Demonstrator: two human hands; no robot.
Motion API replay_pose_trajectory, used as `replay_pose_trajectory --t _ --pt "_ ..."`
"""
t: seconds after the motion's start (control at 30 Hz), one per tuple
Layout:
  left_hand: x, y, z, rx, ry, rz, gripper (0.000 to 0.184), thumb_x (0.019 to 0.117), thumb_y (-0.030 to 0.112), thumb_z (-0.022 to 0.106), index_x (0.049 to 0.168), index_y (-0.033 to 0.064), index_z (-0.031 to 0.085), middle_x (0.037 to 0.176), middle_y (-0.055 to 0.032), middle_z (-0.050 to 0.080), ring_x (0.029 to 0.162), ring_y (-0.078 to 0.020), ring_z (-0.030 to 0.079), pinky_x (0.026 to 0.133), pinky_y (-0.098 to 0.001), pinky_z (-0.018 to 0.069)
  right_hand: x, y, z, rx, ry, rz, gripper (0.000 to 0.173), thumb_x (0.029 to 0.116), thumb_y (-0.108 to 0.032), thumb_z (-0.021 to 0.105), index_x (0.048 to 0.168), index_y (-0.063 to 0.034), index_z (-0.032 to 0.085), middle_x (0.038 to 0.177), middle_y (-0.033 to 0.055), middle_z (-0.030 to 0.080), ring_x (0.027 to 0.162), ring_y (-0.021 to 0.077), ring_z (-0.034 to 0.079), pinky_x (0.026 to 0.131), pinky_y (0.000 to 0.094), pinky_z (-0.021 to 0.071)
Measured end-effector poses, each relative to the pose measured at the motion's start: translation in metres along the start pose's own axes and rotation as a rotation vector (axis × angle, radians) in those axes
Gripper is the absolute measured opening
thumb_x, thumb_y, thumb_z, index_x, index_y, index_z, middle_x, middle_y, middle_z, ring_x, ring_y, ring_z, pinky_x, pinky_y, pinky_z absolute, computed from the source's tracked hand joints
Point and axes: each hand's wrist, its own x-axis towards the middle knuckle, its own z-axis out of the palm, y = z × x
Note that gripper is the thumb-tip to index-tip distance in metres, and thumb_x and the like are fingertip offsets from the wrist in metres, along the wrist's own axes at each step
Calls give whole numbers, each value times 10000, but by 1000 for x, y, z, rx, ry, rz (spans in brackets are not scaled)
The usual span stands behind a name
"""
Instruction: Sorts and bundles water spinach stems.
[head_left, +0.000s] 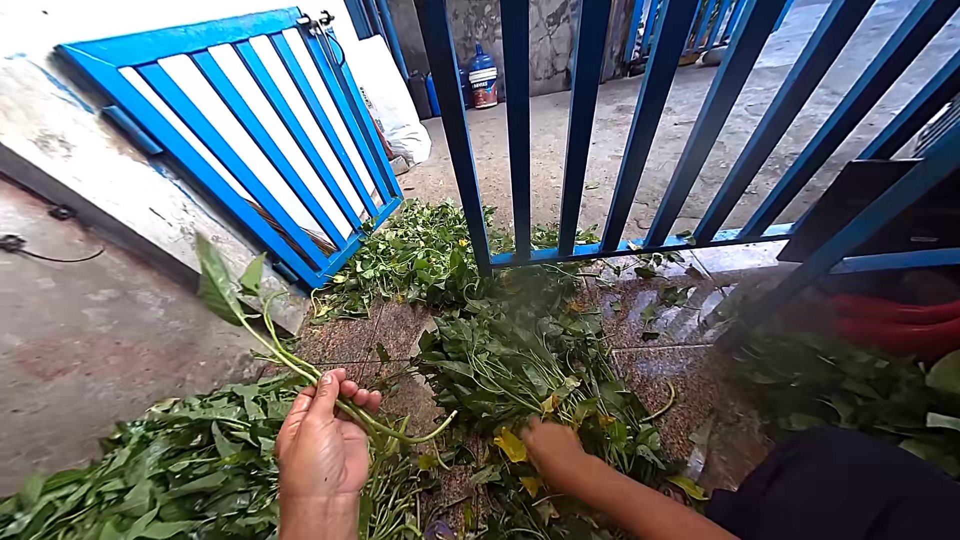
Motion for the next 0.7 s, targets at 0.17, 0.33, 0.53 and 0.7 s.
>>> replay_pose_trajectory --t 0.17,0.33,0.53,0.7 --pt "0 -2 4 -14 -6 -73 163 1101 130 433 1044 35 553 700 -35 585 551 -136 633 572 -312 621 90 6 4 51 109 209 397 968 -78 579 1357 2 585 1442 236 542 1358 445 497 999 617 497" --pt "4 -1 1 -39 -15 -112 154 1097 118 439 1043 27 551 703 -46 588 558 -145 637 581 -322 625 100 13 12 69 89 199 394 979 -150 581 1346 -8 594 1406 233 580 1338 425 530 1040 617 467" --pt "1 -4 4 -12 -36 -119 137 1082 96 474 1078 -6 566 729 -74 590 572 -166 638 594 -335 625 97 23 20 162 73 224 474 994 -214 607 1422 -23 534 1470 259 505 1370 459 483 1036 639 467" --pt "-1 -6 5 -36 -36 -140 161 1084 101 470 1101 -24 572 759 -91 609 590 -179 648 611 -346 628 85 19 3 317 202 229 344 1019 -183 519 1324 -61 622 1389 207 570 1337 392 523 1045 577 476"
